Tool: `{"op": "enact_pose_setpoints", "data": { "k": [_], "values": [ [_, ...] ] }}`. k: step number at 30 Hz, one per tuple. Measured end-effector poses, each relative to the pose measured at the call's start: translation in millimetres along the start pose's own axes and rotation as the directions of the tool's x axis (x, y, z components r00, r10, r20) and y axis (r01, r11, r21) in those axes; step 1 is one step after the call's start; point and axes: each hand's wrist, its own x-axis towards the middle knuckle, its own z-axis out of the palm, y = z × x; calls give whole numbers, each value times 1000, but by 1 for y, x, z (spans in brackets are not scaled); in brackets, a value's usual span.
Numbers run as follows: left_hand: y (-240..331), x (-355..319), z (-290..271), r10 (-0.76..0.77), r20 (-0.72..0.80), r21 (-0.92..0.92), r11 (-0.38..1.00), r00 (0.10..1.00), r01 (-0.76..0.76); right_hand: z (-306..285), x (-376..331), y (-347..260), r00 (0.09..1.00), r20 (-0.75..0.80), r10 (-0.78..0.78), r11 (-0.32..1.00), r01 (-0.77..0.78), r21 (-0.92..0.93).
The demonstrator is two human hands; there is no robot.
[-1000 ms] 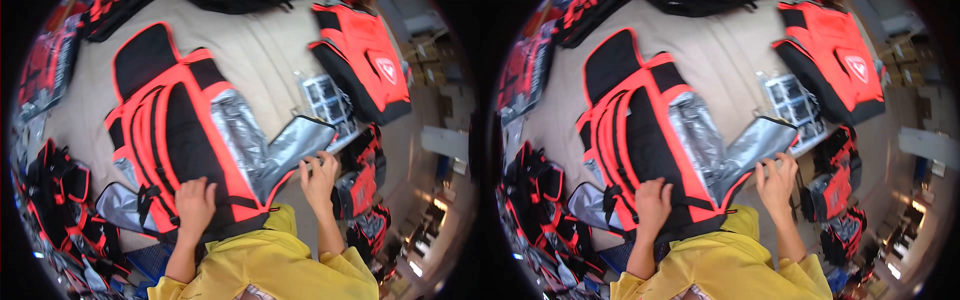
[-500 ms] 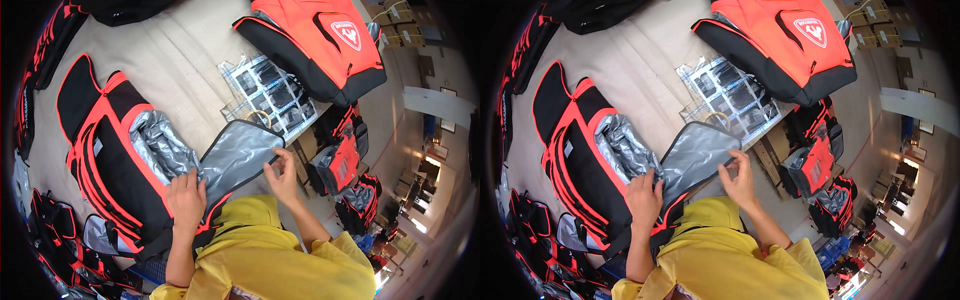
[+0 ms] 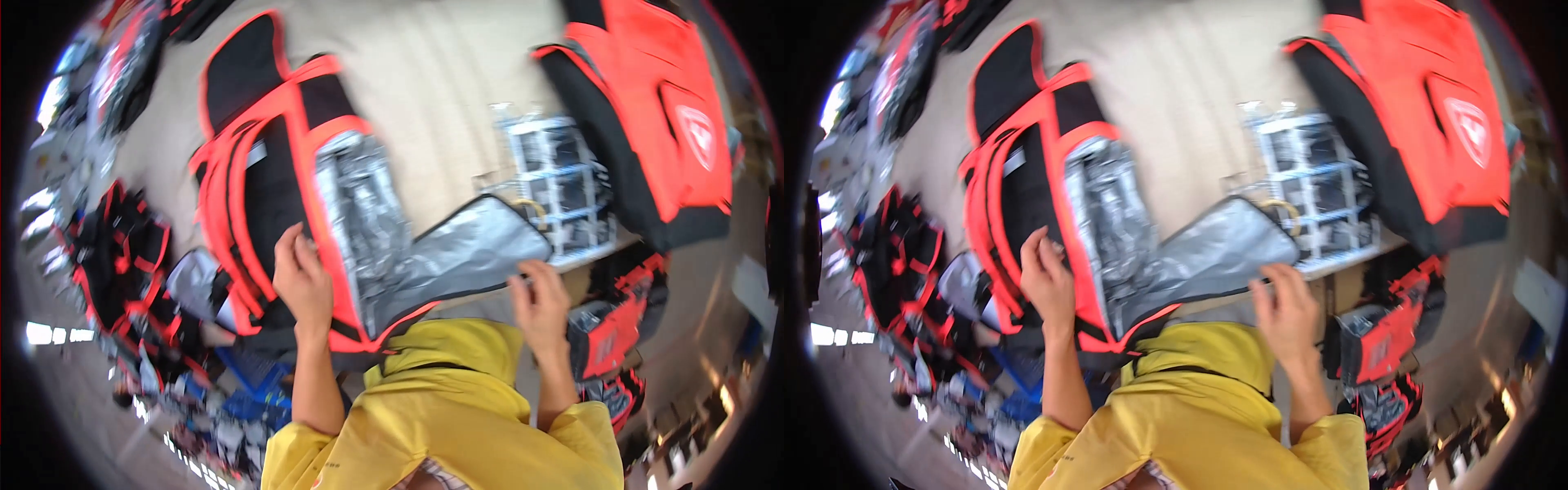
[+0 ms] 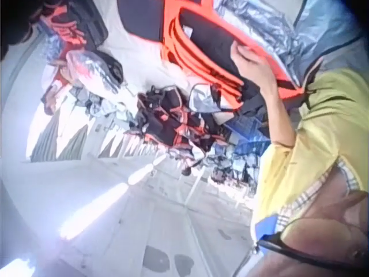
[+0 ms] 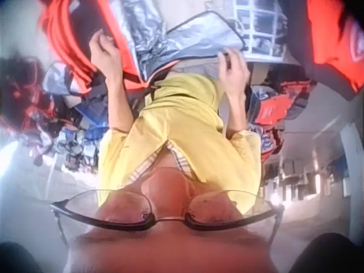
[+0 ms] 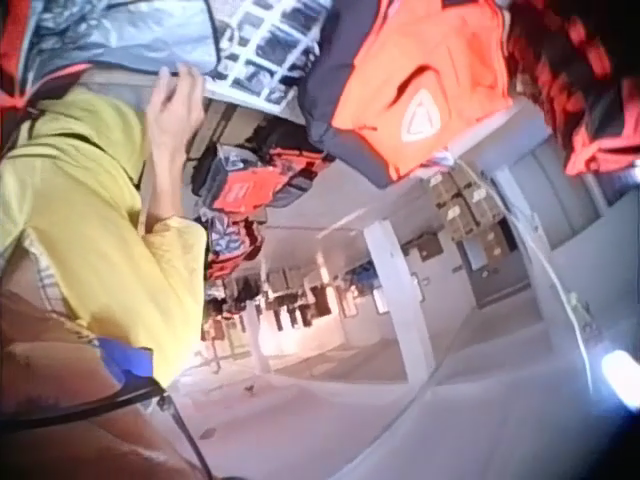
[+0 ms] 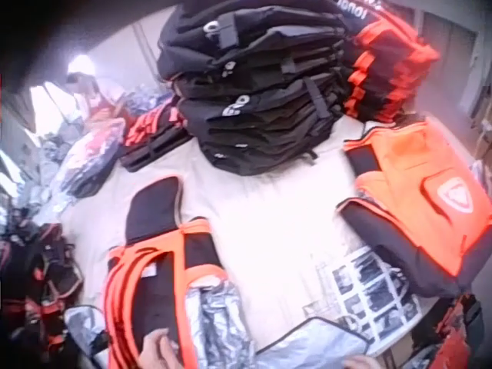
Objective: Folding and inspecting backpacks for packaging on a factory production line.
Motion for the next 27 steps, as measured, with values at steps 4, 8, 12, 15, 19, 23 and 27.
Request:
{"op": "enact_pose_setpoints", "data": {
  "k": [4,8,12,15,19,23,27],
  "values": [
    [-7,3,-17,-148,102,90,986,984,139,0,44,-61,943,-23,-333,943,333,-4],
    [2,-11,-16,-177,284,439,898,942,36,70,83,-112,671,253,-697,707,701,89],
    [11,-5,2,-278,374,590,808,885,4,166,84,-97,500,604,-621,559,822,-106],
    [-2,4,-5,-375,402,643,765,835,35,191,81,-76,475,703,-530,570,813,-120],
    [-24,27,-70,-240,196,433,891,951,136,190,80,-71,528,757,-384,625,753,-208],
    [4,22,-84,-290,202,323,921,936,215,187,71,-60,575,703,-418,616,748,-246],
    [-1,21,-75,-228,171,311,936,959,167,170,74,-84,589,666,-459,622,748,-233]
  ]
}}
